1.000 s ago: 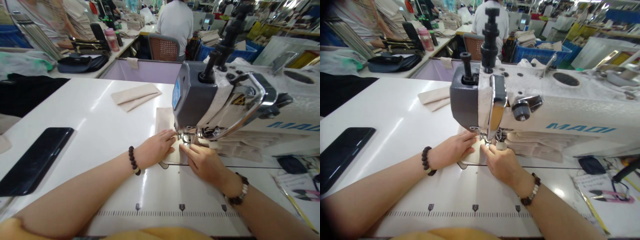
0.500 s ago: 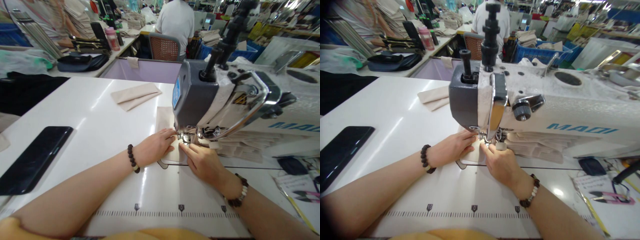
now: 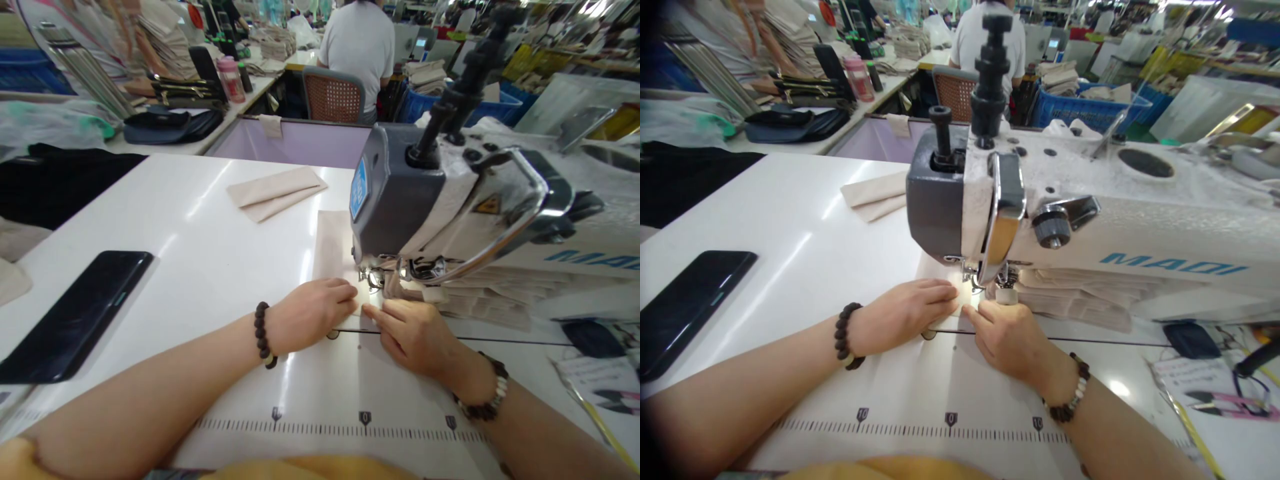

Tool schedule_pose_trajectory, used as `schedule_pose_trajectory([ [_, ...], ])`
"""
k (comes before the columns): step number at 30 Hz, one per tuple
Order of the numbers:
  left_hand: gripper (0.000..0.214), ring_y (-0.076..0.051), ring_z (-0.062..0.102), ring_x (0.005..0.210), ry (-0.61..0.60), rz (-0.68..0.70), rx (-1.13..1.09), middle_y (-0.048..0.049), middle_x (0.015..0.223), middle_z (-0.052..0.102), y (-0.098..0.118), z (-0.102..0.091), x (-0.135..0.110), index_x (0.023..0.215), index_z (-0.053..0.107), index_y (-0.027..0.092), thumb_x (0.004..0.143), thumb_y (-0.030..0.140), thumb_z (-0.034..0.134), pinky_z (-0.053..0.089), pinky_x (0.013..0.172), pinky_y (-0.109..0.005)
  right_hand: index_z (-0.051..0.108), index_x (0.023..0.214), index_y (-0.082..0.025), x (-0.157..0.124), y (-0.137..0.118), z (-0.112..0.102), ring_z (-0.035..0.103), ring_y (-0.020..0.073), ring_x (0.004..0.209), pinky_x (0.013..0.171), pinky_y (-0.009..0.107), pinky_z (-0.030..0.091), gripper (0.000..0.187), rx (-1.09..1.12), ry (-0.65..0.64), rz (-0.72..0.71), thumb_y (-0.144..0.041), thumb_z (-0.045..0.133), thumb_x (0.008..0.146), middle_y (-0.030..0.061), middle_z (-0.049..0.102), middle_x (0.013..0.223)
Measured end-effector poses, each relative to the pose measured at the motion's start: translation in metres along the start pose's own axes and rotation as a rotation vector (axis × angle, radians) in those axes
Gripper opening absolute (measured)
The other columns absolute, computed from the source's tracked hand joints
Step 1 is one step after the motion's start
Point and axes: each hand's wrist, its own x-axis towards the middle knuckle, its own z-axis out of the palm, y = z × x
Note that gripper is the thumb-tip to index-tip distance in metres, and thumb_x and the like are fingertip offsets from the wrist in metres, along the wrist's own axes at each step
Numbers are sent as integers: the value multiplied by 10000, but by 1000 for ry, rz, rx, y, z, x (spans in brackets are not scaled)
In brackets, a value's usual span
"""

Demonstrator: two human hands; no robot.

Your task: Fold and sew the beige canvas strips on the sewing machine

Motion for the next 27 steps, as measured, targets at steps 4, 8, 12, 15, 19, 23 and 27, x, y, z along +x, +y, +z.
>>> schedule_pose_trajectory([
  [4, 238, -193, 524, 1033, 49, -31, -5, -107, 1016, 570, -4, 0, 3, 919, 581, 86, 940, 161, 356, 443, 933, -330, 579, 1136, -105, 2, 0, 3, 487, 142, 580, 481, 261, 303, 363, -58, -33, 70, -138, 339, 865, 29, 553, 674],
  [8, 216, -202, 524, 1049, 83, -61, 2, -124, 1040, 569, -8, -4, 8, 903, 578, 68, 927, 136, 375, 431, 961, -337, 563, 1186, -120, 6, 0, 6, 548, 154, 615, 496, 268, 340, 399, -121, -65, 150, -138, 383, 831, 43, 614, 759],
  [12, 176, -201, 537, 1022, 97, -119, 8, -117, 1050, 570, -10, -4, 12, 937, 577, 70, 913, 143, 419, 444, 942, -331, 548, 1217, -128, 10, -3, 5, 589, 171, 663, 528, 274, 379, 437, -143, -101, 227, -127, 407, 803, 45, 638, 810],
  [15, 200, -221, 506, 1088, 106, -152, 28, -128, 1101, 554, -12, -2, 13, 1039, 551, 60, 909, 169, 444, 414, 983, -358, 541, 1226, -123, 12, -5, 4, 603, 180, 690, 558, 278, 407, 448, -136, -132, 264, -125, 407, 798, 47, 644, 840],
  [19, 217, -230, 462, 1157, 91, -185, 36, -129, 1165, 533, -13, 0, 14, 1081, 529, 77, 904, 183, 462, 376, 1023, -375, 536, 1231, -126, 14, -6, 3, 614, 191, 733, 592, 280, 427, 452, -124, -160, 285, -124, 400, 800, 50, 647, 865],
  [23, 238, -236, 436, 1195, 77, -205, 33, -137, 1198, 521, -14, 1, 14, 1111, 515, 83, 910, 192, 451, 359, 1036, -383, 540, 1226, -133, 14, -6, 3, 619, 199, 761, 607, 279, 431, 452, -120, -159, 291, -121, 403, 795, 54, 648, 875],
  [27, 268, -231, 419, 1211, 73, -204, 49, -133, 1211, 514, -14, 0, 13, 1149, 499, 79, 911, 193, 453, 345, 1040, -373, 543, 1221, -141, 13, -6, 4, 620, 199, 746, 591, 282, 427, 455, -127, -145, 290, -117, 414, 785, 49, 650, 868],
])
